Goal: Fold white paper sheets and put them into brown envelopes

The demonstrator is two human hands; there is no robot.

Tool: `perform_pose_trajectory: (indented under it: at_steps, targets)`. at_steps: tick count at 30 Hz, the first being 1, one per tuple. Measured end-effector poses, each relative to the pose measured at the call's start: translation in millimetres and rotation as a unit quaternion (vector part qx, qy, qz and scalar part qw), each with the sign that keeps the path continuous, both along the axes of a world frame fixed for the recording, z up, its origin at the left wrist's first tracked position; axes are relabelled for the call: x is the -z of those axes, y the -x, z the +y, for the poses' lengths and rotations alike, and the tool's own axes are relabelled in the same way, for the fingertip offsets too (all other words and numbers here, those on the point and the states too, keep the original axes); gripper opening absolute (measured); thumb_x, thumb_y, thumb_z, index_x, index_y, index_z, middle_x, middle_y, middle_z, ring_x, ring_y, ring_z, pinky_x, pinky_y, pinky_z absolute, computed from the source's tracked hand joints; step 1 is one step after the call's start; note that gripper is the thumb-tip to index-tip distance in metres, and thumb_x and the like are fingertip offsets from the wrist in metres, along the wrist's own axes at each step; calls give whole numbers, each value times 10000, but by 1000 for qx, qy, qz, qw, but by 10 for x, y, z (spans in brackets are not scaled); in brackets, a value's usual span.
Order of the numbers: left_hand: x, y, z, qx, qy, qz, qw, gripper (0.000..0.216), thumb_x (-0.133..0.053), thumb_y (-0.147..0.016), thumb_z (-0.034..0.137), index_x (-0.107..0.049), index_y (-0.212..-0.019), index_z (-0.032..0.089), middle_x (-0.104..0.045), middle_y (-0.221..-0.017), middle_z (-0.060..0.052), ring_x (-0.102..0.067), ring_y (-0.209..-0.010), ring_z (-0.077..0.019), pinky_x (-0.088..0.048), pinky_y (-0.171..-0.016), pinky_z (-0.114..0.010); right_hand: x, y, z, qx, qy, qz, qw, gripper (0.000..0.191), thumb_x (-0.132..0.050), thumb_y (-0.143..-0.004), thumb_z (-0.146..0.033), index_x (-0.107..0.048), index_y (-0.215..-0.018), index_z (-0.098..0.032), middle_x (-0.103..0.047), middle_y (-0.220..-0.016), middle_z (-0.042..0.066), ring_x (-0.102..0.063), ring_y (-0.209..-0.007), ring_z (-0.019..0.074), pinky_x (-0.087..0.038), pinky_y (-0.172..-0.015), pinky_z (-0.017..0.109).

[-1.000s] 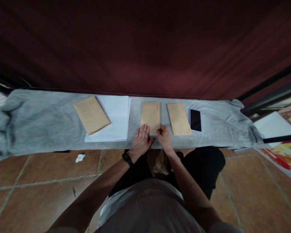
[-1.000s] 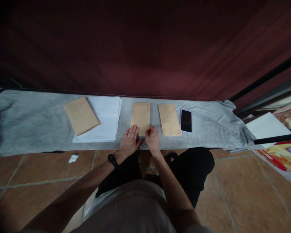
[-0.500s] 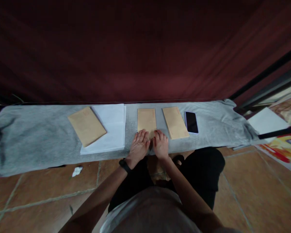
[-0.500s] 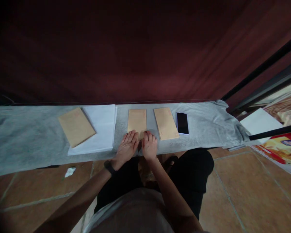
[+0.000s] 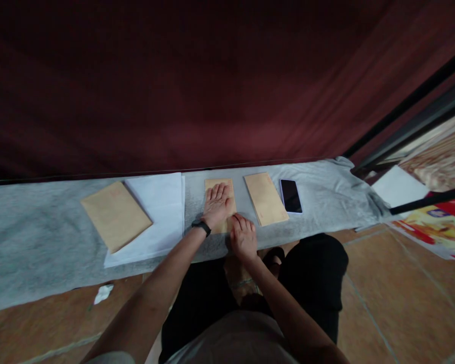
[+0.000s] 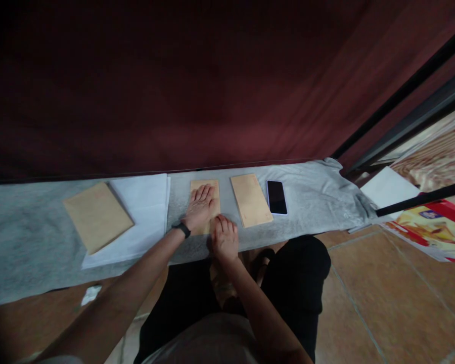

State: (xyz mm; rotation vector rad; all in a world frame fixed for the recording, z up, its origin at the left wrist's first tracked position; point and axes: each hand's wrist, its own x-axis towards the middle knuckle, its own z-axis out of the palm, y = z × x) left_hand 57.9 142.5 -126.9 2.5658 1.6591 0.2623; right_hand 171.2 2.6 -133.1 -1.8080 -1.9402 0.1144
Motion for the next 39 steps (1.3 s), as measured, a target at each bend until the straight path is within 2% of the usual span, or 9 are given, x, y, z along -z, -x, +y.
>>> perform_pose_trajectory:
  at_steps: [3, 5, 8, 10, 17, 24, 31, 36, 39]
  targets:
    - [-18, -80, 172, -15, -3, -11, 1000, 609, -270, -1029, 376, -338, -1588, 142, -320, -1664, -80, -215, -1564, -268, -133, -1280, -495, -28, -5, -5, -7, 4, 8, 1000, 432, -465, -993, -184, -531, -1421, -172, -586, -1432, 133, -532, -1244, 268, -358, -1066, 423]
    - [-22, -107, 231, -20, 6, -14, 1000, 599, -274, -1022, 370, -355, -1586, 185, -338, -1659, -47, -207, -1565, -279, -128, -1274, -524, -47, -10, -7, -12, 4, 14, 1000, 429, -468, -999, -202, -530, -1423, -170, -582, -1437, 131, -531, -1243, 269, -360, -1064, 423]
    - [-16, -99, 227, -1, 22, -14, 1000, 584, -257, -1022, 364, -360, -1585, 245, -361, -1648, 0, -198, -1567, -269, -124, -1271, -543, -65, -13, -13, -14, 3, 19, 1000, 428, -487, -994, -210, -534, -1416, -161, -583, -1435, 129, -520, -1253, 274, -359, -1071, 427]
    - [-14, -68, 163, 26, 17, -14, 999, 584, -239, -1027, 352, -353, -1588, 238, -358, -1649, 1, -200, -1567, -248, -124, -1276, -521, -67, -12, -18, -16, 3, 21, 1000, 427, -503, -988, -217, -537, -1409, -151, -585, -1431, 131, -515, -1259, 275, -361, -1073, 427]
    - [-43, 61, -282, 104, 22, 1, 994, 564, -247, -1040, 328, -365, -1580, 218, -347, -1656, 1, -219, -1563, -217, -151, -1289, -457, -25, -8, -27, -12, -15, 21, 1000, 397, -462, -990, -171, -544, -1377, -145, -612, -1384, 142, -533, -1238, 265, -382, -1057, 423]
    - [0, 259, -788, 150, 6, -1, 989, 554, -278, -1036, 269, -364, -1580, 206, -336, -1660, -14, -210, -1567, -213, -167, -1297, -458, 37, -4, -28, 15, -20, 10, 1000, 267, -450, -996, -150, -605, -1213, -158, -674, -1247, 126, -575, -1144, 251, -400, -1006, 387]
    - [48, 416, -1232, 151, -23, 3, 988, 569, -286, -1040, 286, -319, -1594, 160, -368, -1640, -71, -267, -1549, -204, -203, -1294, -441, 65, -12, -42, 16, -12, -7, 1000, 279, -444, -983, -127, -613, -1204, -143, -672, -1235, 135, -576, -1151, 254, -405, -1009, 389]
    - [42, 499, -1414, 151, -29, 6, 988, 575, -298, -1045, 338, -340, -1582, 135, -384, -1628, -101, -291, -1539, -209, -238, -1284, -444, 57, -20, -39, 21, -13, -6, 1000, 299, -439, -998, -149, -621, -1233, -119, -673, -1273, 157, -589, -1186, 257, -411, -1040, 408]
    - [45, 536, -1474, 151, -35, 10, 988, 576, -302, -1044, 336, -363, -1565, 99, -376, -1630, -126, -286, -1541, -218, -245, -1281, -427, 27, -16, -68, -6, -36, 16, 999, 346, -419, -1028, -193, -615, -1304, -121, -636, -1386, 148, -554, -1301, 247, -377, -1122, 432]
